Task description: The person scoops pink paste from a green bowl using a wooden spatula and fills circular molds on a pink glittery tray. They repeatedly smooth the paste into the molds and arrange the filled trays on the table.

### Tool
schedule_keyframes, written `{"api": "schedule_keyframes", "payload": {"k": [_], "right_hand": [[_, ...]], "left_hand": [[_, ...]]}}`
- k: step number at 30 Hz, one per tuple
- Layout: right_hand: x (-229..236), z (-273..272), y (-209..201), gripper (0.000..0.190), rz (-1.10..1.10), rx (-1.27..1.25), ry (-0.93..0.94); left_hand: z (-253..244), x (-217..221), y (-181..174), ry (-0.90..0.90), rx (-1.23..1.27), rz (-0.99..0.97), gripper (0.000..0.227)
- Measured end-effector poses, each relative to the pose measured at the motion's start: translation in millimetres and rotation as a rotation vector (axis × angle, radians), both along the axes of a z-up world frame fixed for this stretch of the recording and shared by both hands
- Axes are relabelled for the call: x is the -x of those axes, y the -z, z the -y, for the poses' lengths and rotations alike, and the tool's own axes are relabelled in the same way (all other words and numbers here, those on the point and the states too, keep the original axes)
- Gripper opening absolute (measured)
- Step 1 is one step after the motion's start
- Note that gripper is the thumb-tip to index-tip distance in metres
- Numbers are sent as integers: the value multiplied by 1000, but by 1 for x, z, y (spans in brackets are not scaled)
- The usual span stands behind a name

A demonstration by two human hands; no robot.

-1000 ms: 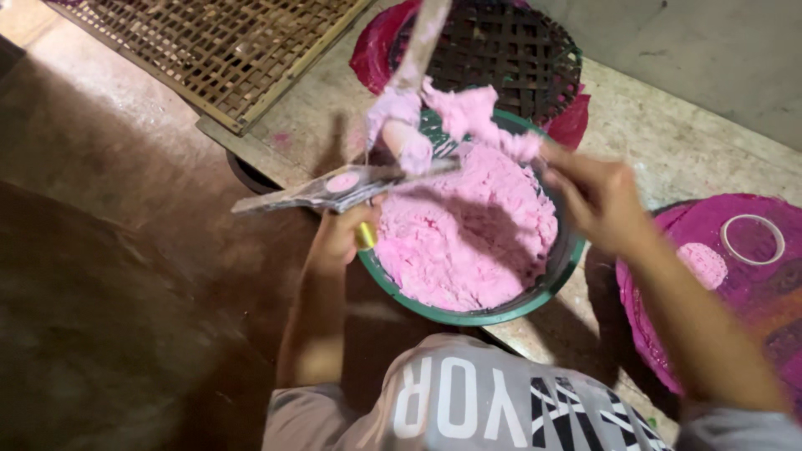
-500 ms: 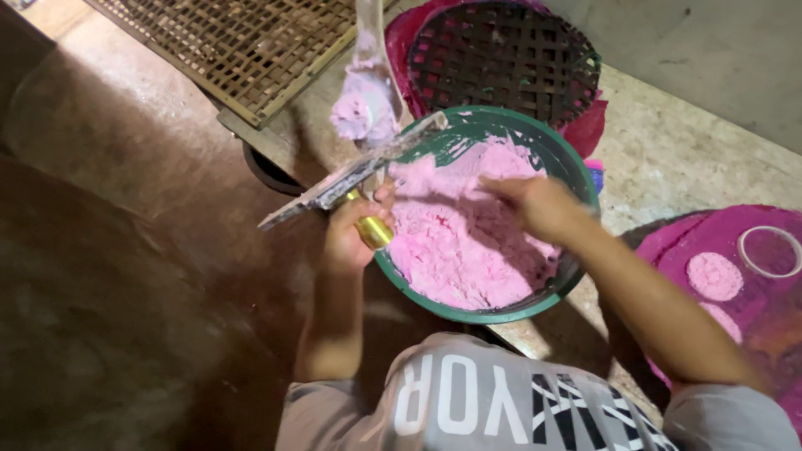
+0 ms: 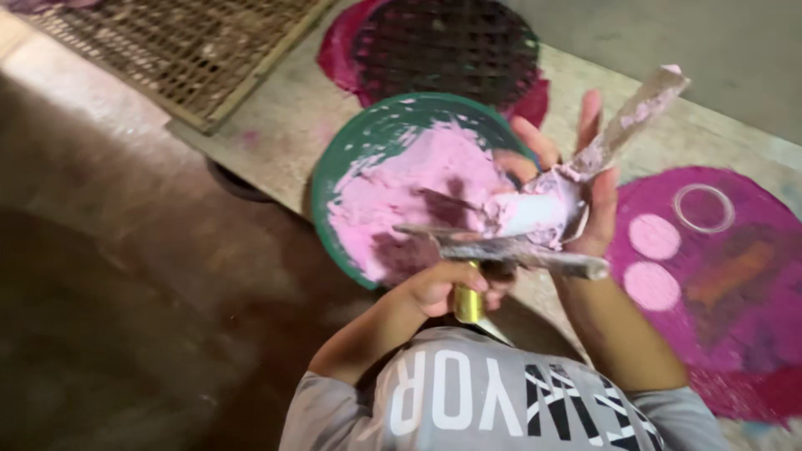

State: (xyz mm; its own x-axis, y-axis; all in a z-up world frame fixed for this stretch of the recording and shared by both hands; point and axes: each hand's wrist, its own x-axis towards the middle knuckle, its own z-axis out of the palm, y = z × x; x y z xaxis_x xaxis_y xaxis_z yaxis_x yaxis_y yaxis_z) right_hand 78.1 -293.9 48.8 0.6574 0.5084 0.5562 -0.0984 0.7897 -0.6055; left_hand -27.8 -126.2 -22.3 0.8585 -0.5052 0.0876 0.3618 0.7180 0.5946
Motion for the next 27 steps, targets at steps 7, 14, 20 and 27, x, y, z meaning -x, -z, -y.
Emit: {"api": "schedule_keyframes", "payload": {"k": [7,14,20,27], "right_hand": [[9,116,-10,74,-175,-141,55],[37,235,-3,70,302,462,369],[87,278,-1,64,993,725,808],[109,299,7,59,930,768,738]], "left_hand": [[55,-6,-31,47,-755,276,43],[138,-20,-69,161,-1630,548,41],[199,-24,-70,227,-1707,524,38],[242,-9,-38,326,-1403,572,34]]}}
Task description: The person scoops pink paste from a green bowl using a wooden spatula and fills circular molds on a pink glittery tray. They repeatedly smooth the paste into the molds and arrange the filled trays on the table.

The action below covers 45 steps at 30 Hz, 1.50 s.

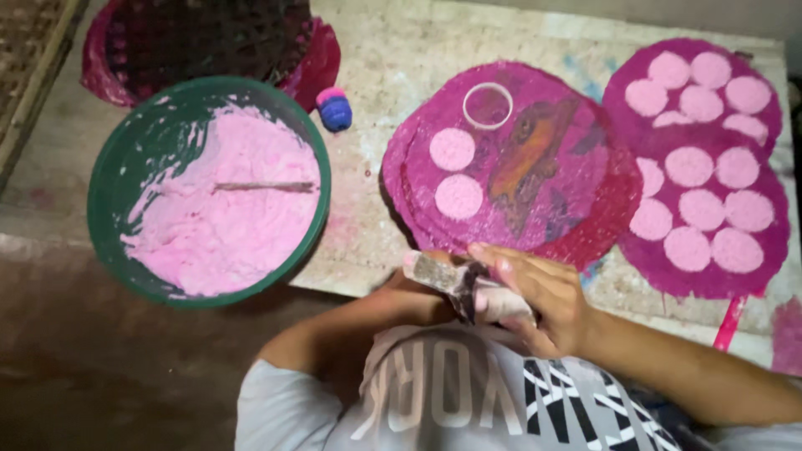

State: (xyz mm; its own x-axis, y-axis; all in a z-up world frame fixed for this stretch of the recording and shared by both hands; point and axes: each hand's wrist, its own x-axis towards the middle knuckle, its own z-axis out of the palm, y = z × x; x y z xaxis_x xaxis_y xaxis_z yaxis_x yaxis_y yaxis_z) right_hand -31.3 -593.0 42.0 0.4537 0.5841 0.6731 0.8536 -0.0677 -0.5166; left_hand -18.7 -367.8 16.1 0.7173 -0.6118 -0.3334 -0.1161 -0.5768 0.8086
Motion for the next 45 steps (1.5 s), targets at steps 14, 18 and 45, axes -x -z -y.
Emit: {"api": "schedule_keyframes", "payload": {"k": [14,18,45], "right_hand": [[13,88,121,101,-1269,-121,-106],[50,85,142,100,-1186,-448,184],[37,37,145,91,-1168,-686,186]], "left_hand": [[3,-159,71,324,426,11,69],[-11,-282,142,-282,457,320,59],[-30,-41,207,-834,756,-91,84]]}}
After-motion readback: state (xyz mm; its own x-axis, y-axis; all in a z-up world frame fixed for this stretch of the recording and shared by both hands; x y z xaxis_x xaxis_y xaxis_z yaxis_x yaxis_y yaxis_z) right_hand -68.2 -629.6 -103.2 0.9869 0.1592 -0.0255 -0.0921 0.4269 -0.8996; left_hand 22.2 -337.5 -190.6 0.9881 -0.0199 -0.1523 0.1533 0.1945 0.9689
